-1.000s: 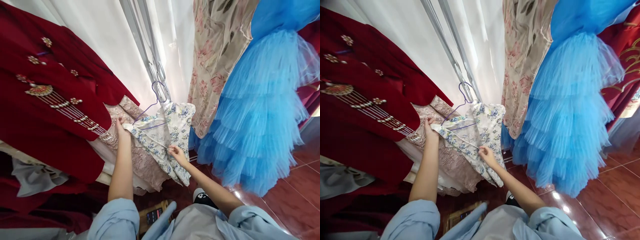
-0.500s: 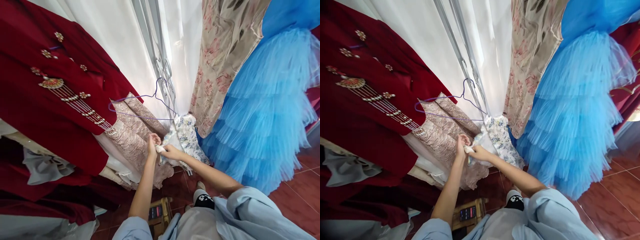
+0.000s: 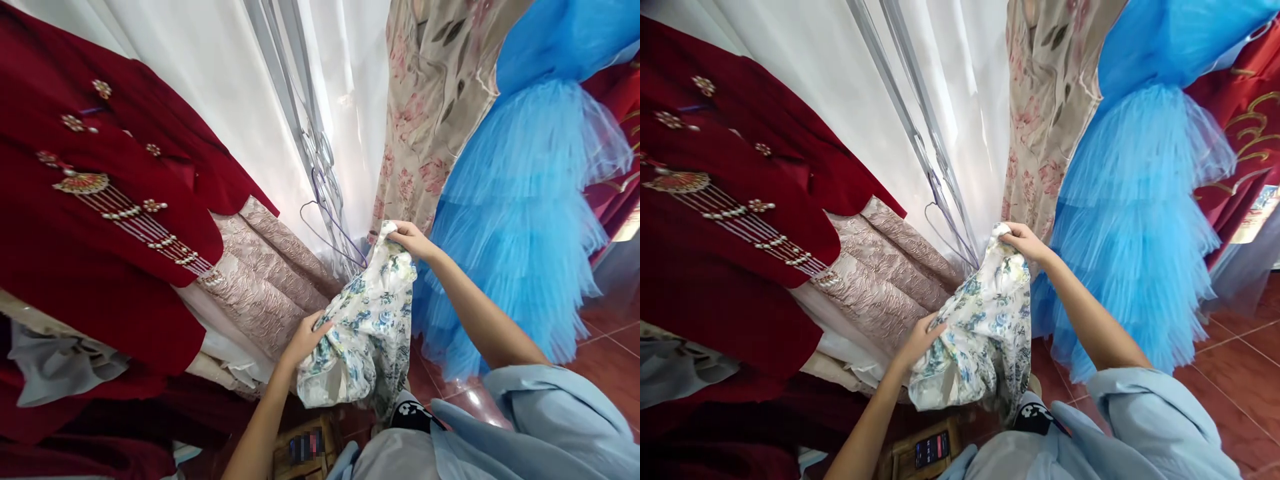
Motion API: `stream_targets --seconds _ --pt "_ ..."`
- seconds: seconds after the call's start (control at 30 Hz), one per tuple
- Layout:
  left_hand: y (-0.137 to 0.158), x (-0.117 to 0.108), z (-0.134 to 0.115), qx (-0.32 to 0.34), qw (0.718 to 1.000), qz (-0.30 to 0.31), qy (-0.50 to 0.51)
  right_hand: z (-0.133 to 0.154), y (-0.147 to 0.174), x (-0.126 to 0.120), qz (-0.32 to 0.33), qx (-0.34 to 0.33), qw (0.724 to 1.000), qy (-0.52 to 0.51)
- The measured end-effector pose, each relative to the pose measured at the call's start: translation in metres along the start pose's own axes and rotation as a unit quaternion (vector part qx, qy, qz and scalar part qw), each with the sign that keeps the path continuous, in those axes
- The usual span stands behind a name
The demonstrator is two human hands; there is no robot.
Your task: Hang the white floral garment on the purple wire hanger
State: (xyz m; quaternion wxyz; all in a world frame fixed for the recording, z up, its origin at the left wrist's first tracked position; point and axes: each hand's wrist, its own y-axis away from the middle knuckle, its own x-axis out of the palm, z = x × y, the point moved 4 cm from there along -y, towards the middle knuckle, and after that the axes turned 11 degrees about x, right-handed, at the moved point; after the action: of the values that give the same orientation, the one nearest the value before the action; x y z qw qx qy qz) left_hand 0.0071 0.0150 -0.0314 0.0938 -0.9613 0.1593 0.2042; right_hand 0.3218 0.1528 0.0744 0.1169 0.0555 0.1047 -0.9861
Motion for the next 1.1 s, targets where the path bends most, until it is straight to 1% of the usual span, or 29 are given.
stream_targets --seconds 0.1,0.17,0.27,0.33,0.37,0.43,0.5,0.57,0.6,0.67,0.73,0.77,0.8,0.83,0.9,0.97,1.03,1.1 --pt "0.009 -0.026 -0.009 -0.004 0.999 -0.037 0.017 0.019 -0.009 0.015 -0.016 -0.066 0.998 0.008" --pt "0.025 -0.038 -0.013 -0.01 0.998 -0.041 0.036 0.024 -0.001 0.024 -0.013 -0.074 0.997 0.024" --pt "0.055 -0.055 -0.013 -0.038 0.998 -0.047 0.03 0.022 0.02 0.03 0.039 -0.062 0.997 0.038" --pt "0.071 -0.067 -0.011 -0.061 0.996 -0.057 0.02 0.025 0.027 0.03 0.062 -0.083 0.993 0.048" --pt "0.077 -0.073 -0.009 -0.068 0.995 -0.069 0.021 0.027 0.026 0.03 0.054 -0.101 0.992 0.056" --pt "0.082 -0.086 -0.009 -0.067 0.992 -0.103 0.033 0.034 0.01 0.031 0.01 -0.126 0.99 0.069" --pt "0.078 -0.098 -0.01 -0.046 0.986 -0.152 0.047 0.037 -0.019 0.04 -0.019 -0.114 0.991 0.071" --pt "0.068 -0.105 -0.013 -0.022 0.981 -0.181 0.067 0.035 -0.05 0.055 -0.026 -0.072 0.995 0.056" --pt "0.062 -0.107 -0.014 -0.012 0.979 -0.187 0.08 0.032 -0.063 0.063 -0.024 -0.039 0.998 0.039" --pt "0.048 -0.109 -0.014 0.0 0.978 -0.188 0.093 0.023 -0.08 0.08 -0.008 0.064 0.998 -0.018" --pt "0.035 -0.115 -0.009 0.008 0.98 -0.19 0.049 0.013 -0.083 0.091 0.025 0.178 0.979 -0.096" --pt "0.028 -0.119 -0.006 0.014 0.981 -0.196 0.004 0.01 -0.081 0.093 0.039 0.214 0.968 -0.129" --pt "0.02 -0.125 -0.002 0.019 0.978 -0.203 -0.05 0.009 -0.076 0.091 0.047 0.23 0.96 -0.149" --pt "0.011 -0.133 0.003 0.019 0.972 -0.21 -0.105 0.01 -0.072 0.087 0.05 0.231 0.959 -0.155" --pt "-0.013 -0.151 0.014 -0.005 0.956 -0.223 -0.189 0.014 -0.063 0.072 0.055 0.209 0.968 -0.126" --pt "-0.048 -0.172 0.021 -0.042 0.945 -0.236 -0.224 0.022 -0.056 0.057 0.065 0.183 0.978 -0.072" --pt "-0.091 -0.197 0.015 -0.051 0.936 -0.261 -0.231 0.03 -0.052 0.045 0.068 0.155 0.985 -0.018" --pt "-0.139 -0.219 -0.004 -0.033 0.92 -0.306 -0.241 0.036 -0.05 0.036 0.06 0.138 0.988 0.025"
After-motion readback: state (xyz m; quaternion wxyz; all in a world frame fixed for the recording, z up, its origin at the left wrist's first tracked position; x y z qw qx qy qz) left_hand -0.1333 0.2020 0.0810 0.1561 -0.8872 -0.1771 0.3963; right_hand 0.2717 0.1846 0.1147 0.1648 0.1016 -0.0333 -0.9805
